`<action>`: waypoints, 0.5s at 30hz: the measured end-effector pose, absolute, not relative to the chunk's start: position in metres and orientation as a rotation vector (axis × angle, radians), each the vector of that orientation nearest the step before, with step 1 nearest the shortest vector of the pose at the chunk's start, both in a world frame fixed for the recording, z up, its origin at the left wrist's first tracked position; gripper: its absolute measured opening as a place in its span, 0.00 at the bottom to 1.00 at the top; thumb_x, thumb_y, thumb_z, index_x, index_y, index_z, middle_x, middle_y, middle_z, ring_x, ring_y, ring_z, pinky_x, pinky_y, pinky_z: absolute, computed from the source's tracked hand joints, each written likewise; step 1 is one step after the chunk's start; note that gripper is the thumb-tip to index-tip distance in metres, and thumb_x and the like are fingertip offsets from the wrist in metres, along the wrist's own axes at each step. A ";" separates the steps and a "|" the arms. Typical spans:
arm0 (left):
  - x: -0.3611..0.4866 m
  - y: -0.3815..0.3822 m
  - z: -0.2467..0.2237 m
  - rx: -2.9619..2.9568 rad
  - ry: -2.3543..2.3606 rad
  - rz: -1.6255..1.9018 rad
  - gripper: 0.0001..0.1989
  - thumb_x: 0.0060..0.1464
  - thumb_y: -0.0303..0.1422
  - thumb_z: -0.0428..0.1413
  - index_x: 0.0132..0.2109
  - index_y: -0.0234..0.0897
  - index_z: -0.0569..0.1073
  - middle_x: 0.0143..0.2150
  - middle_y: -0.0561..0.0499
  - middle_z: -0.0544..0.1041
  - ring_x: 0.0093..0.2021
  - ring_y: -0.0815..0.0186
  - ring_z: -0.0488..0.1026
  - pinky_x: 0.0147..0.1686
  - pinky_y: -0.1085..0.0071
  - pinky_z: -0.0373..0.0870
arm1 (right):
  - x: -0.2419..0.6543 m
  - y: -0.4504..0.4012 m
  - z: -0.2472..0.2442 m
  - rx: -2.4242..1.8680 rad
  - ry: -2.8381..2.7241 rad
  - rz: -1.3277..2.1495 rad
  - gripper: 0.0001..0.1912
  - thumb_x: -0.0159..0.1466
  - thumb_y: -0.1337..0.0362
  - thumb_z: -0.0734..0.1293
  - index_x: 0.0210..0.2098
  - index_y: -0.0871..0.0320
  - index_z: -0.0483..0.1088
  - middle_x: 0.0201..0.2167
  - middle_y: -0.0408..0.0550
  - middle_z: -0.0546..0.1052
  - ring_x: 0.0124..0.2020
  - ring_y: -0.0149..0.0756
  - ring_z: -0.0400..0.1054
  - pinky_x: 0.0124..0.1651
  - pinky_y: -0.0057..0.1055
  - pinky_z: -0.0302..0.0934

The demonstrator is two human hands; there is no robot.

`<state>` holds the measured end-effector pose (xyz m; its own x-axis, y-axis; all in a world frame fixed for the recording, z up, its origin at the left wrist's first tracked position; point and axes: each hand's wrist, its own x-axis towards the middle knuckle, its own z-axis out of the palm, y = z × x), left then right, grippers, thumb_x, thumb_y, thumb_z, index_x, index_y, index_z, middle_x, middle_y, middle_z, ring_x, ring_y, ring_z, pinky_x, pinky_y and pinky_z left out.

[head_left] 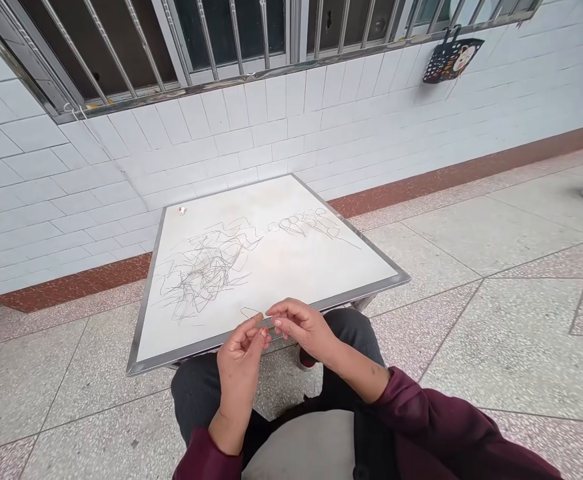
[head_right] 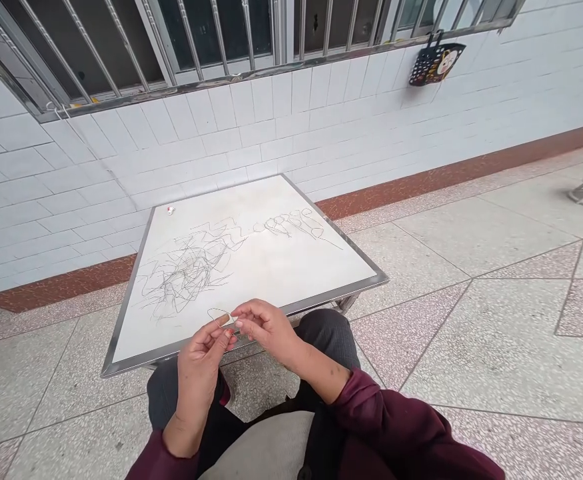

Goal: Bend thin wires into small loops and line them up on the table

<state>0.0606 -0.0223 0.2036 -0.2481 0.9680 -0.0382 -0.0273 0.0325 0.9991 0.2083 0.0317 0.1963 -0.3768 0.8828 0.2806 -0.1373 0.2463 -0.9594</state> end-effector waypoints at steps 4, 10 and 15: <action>0.060 -0.025 0.202 1.066 1.450 1.352 0.17 0.51 0.37 0.60 0.47 0.36 0.76 0.32 0.50 0.78 0.34 0.66 0.74 0.38 0.69 0.72 | 0.210 0.027 0.200 -0.733 -1.685 1.164 0.12 0.61 0.57 0.68 0.43 0.54 0.72 0.32 0.44 0.69 0.25 0.26 0.65 0.28 0.25 0.63; 0.059 -0.026 0.194 1.179 1.495 1.343 0.16 0.52 0.37 0.59 0.47 0.36 0.76 0.37 0.46 0.80 0.36 0.62 0.76 0.40 0.65 0.73 | 0.207 0.026 0.200 -0.727 -1.676 1.269 0.10 0.65 0.57 0.63 0.37 0.56 0.71 0.30 0.43 0.70 0.24 0.26 0.67 0.27 0.25 0.64; 0.058 -0.027 0.196 1.469 1.685 1.307 0.12 0.53 0.35 0.57 0.44 0.39 0.77 0.36 0.48 0.80 0.34 0.63 0.76 0.37 0.68 0.72 | 0.209 0.025 0.204 -0.790 -1.775 1.149 0.12 0.59 0.56 0.70 0.39 0.56 0.71 0.30 0.43 0.70 0.27 0.27 0.64 0.28 0.24 0.61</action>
